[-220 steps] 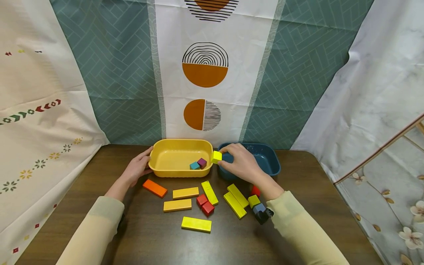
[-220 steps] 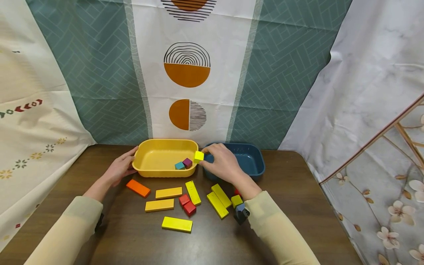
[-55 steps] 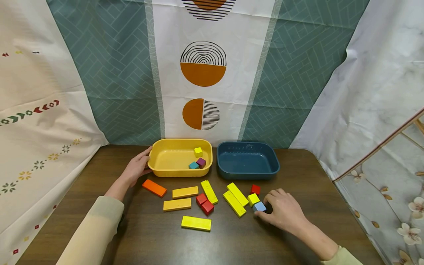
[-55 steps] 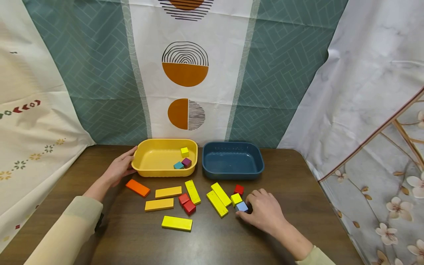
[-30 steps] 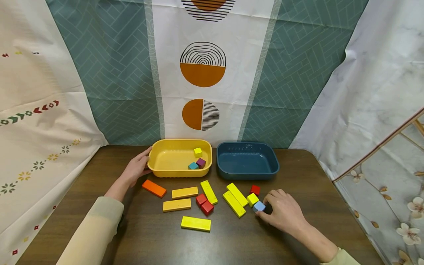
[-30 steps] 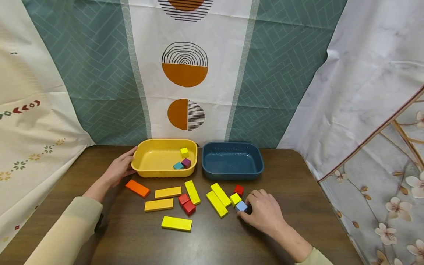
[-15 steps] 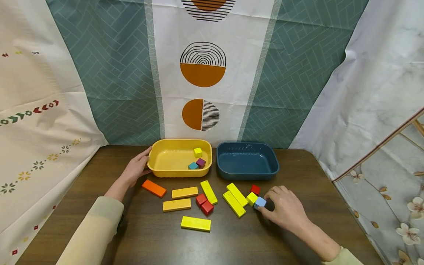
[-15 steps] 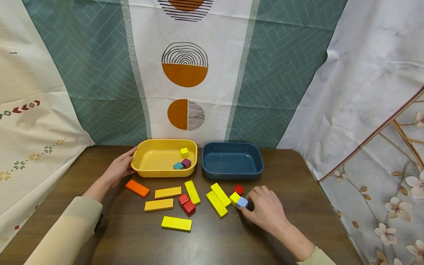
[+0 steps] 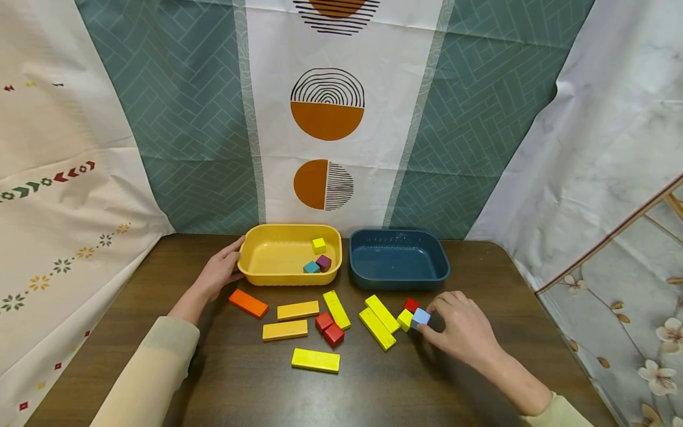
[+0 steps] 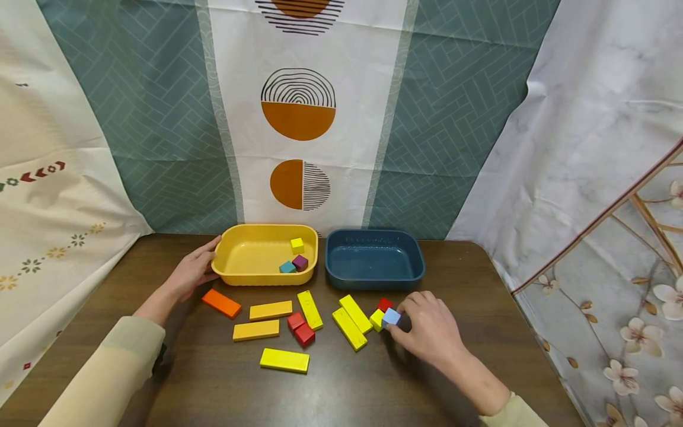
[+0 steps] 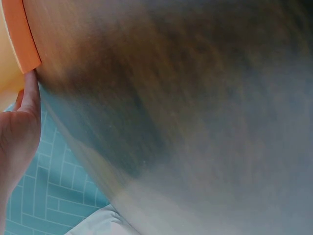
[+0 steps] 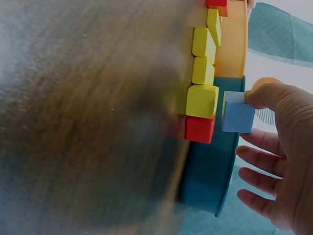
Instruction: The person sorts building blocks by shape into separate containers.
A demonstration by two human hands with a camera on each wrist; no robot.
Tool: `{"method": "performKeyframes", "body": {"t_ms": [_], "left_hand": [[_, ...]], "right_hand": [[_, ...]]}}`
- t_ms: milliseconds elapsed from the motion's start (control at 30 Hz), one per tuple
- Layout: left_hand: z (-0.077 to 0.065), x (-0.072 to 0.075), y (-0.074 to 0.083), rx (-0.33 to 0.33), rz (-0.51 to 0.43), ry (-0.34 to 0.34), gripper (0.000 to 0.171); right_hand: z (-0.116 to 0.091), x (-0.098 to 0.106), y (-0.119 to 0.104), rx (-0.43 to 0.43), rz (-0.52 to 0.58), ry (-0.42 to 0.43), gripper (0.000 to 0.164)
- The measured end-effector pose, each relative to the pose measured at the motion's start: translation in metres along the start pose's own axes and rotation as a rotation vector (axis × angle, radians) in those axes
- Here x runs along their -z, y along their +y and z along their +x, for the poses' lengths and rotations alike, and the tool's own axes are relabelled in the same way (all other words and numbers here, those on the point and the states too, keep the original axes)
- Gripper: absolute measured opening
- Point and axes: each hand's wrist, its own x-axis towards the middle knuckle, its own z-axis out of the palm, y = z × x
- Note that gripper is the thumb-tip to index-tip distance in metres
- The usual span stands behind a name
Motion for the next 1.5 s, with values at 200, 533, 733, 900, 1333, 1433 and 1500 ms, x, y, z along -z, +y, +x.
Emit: {"method": "performKeyframes", "body": {"t_ms": [200,533,733,900,1333,1433,1500], "left_hand": [[0.000,0.000,-0.001,-0.003,-0.003,0.002,0.057],[0.000,-0.002,0.001,-0.002,-0.019,0.006,0.057],[0.001,-0.001,0.000,0.004,-0.039,0.005,0.057],[-0.001,-0.002,0.004,0.011,-0.044,0.002,0.058],[0.003,0.000,-0.001,0.001,-0.044,-0.001,0.057],[0.001,-0.001,0.000,-0.001,-0.033,-0.002,0.057],[0.000,-0.001,0.001,-0.002,-0.026,-0.003,0.057]], "right_hand": [[0.008,0.005,0.000,0.003,0.021,0.022,0.028],[0.030,0.017,-0.007,0.064,0.057,0.092,0.031],[0.046,0.021,-0.011,0.114,0.071,0.129,0.029],[0.058,0.021,-0.015,0.115,0.075,0.122,0.029],[0.092,0.015,-0.025,0.104,0.101,0.113,0.033],[0.099,0.014,-0.027,0.098,0.104,0.106,0.034],[0.103,0.014,-0.029,0.098,0.106,0.105,0.034]]}}
